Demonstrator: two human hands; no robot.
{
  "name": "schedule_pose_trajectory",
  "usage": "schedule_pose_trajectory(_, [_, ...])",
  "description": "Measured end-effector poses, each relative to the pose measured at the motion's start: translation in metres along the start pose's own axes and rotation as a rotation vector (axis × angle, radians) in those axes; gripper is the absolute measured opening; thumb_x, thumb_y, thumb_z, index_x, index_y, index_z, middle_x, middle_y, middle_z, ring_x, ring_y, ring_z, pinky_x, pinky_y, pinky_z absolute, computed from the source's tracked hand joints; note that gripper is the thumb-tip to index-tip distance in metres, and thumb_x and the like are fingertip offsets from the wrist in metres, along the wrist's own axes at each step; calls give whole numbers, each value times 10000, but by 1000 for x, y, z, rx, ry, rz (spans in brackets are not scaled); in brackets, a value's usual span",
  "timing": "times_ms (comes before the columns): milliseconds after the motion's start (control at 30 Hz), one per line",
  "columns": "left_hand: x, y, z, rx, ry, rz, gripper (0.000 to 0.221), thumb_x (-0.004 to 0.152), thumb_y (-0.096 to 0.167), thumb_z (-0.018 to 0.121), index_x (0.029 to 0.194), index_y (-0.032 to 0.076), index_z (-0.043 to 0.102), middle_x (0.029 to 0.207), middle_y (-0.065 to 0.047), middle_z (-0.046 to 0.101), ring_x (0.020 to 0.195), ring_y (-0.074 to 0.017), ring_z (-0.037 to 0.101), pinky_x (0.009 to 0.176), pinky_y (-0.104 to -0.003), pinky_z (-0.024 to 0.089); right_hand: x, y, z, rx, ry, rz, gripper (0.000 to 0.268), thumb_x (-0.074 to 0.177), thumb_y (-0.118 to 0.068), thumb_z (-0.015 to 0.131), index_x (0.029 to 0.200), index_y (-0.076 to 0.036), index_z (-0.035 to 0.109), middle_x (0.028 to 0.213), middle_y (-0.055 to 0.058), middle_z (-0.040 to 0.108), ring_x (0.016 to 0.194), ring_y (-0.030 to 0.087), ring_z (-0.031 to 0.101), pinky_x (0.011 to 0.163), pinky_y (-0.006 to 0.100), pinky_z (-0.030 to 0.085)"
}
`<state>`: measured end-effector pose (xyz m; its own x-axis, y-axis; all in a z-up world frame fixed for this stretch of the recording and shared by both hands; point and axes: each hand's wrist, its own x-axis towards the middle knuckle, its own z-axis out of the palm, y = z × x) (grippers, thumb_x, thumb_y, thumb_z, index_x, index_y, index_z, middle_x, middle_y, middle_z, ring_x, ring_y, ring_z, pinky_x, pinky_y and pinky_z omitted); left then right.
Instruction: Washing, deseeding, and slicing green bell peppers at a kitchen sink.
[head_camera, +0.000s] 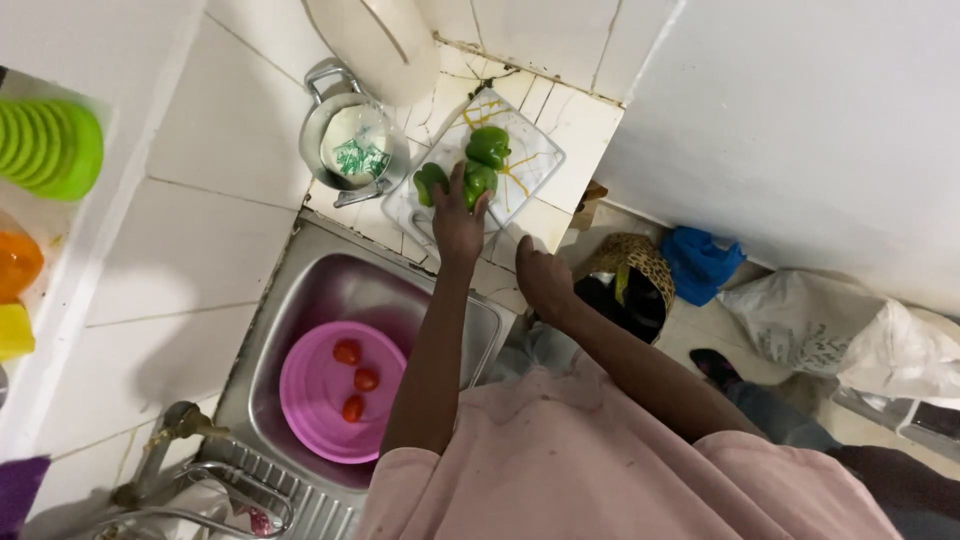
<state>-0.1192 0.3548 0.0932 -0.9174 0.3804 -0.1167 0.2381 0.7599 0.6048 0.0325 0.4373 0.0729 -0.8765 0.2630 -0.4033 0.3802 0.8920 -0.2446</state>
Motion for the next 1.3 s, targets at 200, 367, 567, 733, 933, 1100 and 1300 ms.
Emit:
schedule_pose_trajectory(200, [-1, -2, 14, 27, 84, 53, 662, 1005, 460, 644, 1565, 304, 328, 1295, -187, 492, 1128, -458, 668, 855, -609, 613, 66, -13, 5, 7, 82, -52, 538, 930, -67, 606, 1402, 131, 442, 870, 179, 748, 847, 353, 775, 688, 495, 631])
schedule_pose_trajectory(367, [-3, -17, 16, 16, 71, 71, 654, 1027, 443, 615, 1586, 317, 299, 1286, -185, 495, 1109, -443, 677, 861, -602, 616, -4, 6, -1, -17, 28, -89, 594, 908, -75, 602, 1438, 131, 430, 846, 163, 753, 808, 329, 775, 651, 478, 629])
schedule_pose_trajectory(567, [-9, -9, -3, -165, 82, 102, 730, 986, 353, 701, 1605, 266, 323, 1311, -196, 546, 1180, -430, 652, 936, -586, 579, -62, 82, -31, 161, -111, -6, 406, 948, -231, 623, 1231, 51, 696, 890, 199, 753, 862, 390, 754, 713, 512, 615])
schedule_pose_trajectory(733, [-11, -36, 4, -406, 88, 38, 775, 893, 353, 824, 1527, 113, 448, 1316, -234, 602, 1206, -411, 647, 1016, -531, 542, -32, 77, -76, 511, 116, 208, 475, 892, -507, 717, 1040, -58, 756, 898, 197, 717, 906, 435, 717, 777, 564, 556])
schedule_pose_trajectory(933, [-26, -57, 1, -726, 82, -163, 756, 782, 292, 934, 1428, 117, 583, 1274, -205, 636, 1118, -362, 683, 915, -446, 601, 60, 5, -83, 773, 458, -115, 582, 833, -265, 863, 1365, -134, 665, 1334, 127, 673, 1211, 405, 640, 995, 540, 543])
schedule_pose_trajectory(1100, [-38, -53, -23, -764, 143, -238, 758, 757, 63, 892, 1436, 41, 557, 1318, -232, 564, 1094, -385, 677, 910, -441, 624, 99, -8, -61, 682, 467, 9, 521, 850, -252, 819, 1335, -345, 655, 1326, -73, 622, 1193, 277, 662, 1018, 491, 561])
schedule_pose_trajectory(1300, [-38, 0, -37, -185, 223, 63, 660, 717, -43, 743, 1345, 116, 618, 1243, -203, 472, 979, -425, 673, 798, -460, 634, 96, 20, -40, 1011, 625, 180, 415, 830, -180, 845, 1230, -172, 735, 1062, 103, 713, 977, 284, 716, 821, 414, 576])
